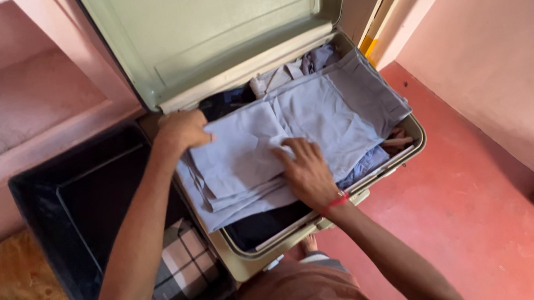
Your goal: The person folds and organizes various items of clothing, including shirts and trousers, into two suitcases, rearranging them to fit properly.
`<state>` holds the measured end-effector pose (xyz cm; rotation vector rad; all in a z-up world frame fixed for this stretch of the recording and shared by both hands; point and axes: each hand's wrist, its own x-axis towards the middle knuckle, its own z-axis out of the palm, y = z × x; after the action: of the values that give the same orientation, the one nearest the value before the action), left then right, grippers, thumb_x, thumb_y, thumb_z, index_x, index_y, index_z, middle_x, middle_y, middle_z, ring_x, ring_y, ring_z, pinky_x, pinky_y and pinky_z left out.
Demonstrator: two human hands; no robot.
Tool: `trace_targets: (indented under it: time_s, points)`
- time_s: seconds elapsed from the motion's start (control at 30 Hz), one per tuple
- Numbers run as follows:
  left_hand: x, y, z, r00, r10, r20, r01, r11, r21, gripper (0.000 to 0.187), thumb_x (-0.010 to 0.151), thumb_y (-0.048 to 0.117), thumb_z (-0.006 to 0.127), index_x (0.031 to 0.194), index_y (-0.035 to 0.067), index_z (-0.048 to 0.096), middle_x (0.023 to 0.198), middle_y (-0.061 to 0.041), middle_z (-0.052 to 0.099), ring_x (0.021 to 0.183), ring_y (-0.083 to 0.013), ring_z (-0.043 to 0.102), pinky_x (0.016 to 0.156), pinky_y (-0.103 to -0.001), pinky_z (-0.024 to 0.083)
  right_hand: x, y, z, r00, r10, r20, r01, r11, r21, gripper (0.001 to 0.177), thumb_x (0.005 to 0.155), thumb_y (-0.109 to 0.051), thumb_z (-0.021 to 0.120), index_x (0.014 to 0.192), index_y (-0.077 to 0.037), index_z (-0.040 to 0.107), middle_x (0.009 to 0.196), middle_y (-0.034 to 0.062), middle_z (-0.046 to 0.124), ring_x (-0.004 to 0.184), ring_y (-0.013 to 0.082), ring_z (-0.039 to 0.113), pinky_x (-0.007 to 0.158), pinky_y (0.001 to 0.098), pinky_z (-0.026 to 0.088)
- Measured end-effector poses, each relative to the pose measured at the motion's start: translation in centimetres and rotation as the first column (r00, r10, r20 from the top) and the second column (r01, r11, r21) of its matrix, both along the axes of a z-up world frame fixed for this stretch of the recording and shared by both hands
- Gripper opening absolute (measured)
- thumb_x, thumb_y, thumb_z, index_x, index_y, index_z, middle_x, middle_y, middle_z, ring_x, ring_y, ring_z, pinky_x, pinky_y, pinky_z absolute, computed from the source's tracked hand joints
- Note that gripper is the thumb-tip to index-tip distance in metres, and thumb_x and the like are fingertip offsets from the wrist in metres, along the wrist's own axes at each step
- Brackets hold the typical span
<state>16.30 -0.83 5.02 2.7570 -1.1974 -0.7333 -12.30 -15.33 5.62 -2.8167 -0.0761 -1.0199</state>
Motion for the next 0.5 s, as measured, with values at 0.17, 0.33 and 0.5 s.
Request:
trace_targets:
  time_s: [0.17, 0.33, 0.5]
  points:
    - [0.4, 1.8, 3.1, 0.846, 0.031, -0.532, -0.217, 0.932, -0.291, 0.046, 0.088, 0.044, 0.072, 0.111, 0.004, 0.075, 0.097, -0.019, 0.077, 0.065, -0.0221, 0.073, 0.053, -0.034, 0.059, 2.2, 1.5, 0.6, 0.966, 0.189, -0.176, -0.175, 0.980, 0.090, 0.030, 0.080, -0.004, 0.066, 0.109, -0.008, 0.070, 0.103, 0.0082, 0.067, 0.099, 0.0292, 0.063, 0.088, 0.0432, 0.049]
    - [-2.2, 4.6, 5.6, 0.980, 0.151, 0.131, -0.160, 0.985, 0.067, 0.051, 0.084, 0.052, 0.080, 0.106, 0.006, 0.075, 0.100, -0.017, 0.073, 0.088, -0.0315, 0.070, 0.076, -0.044, 0.056, -0.1, 2.4, 1.2, 0.906, 0.389, -0.168, -0.340, 0.904, 0.260, 0.021, 0.083, -0.008, 0.071, 0.104, -0.008, 0.069, 0.103, 0.0070, 0.069, 0.101, 0.0274, 0.065, 0.090, 0.0410, 0.051]
    - [-4.8, 0.2, 1.4, 0.913, 0.094, 0.397, 0.141, 0.840, -0.524, 0.034, 0.086, 0.039, 0.079, 0.093, 0.007, 0.071, 0.093, -0.014, 0.070, 0.093, -0.0346, 0.067, 0.080, -0.052, 0.052, -1.9, -0.2, 2.0, 0.988, 0.096, -0.125, -0.064, 0.969, 0.238, 0.040, 0.071, -0.004, 0.069, 0.111, -0.003, 0.068, 0.109, 0.0125, 0.068, 0.101, 0.0324, 0.064, 0.084, 0.0444, 0.051]
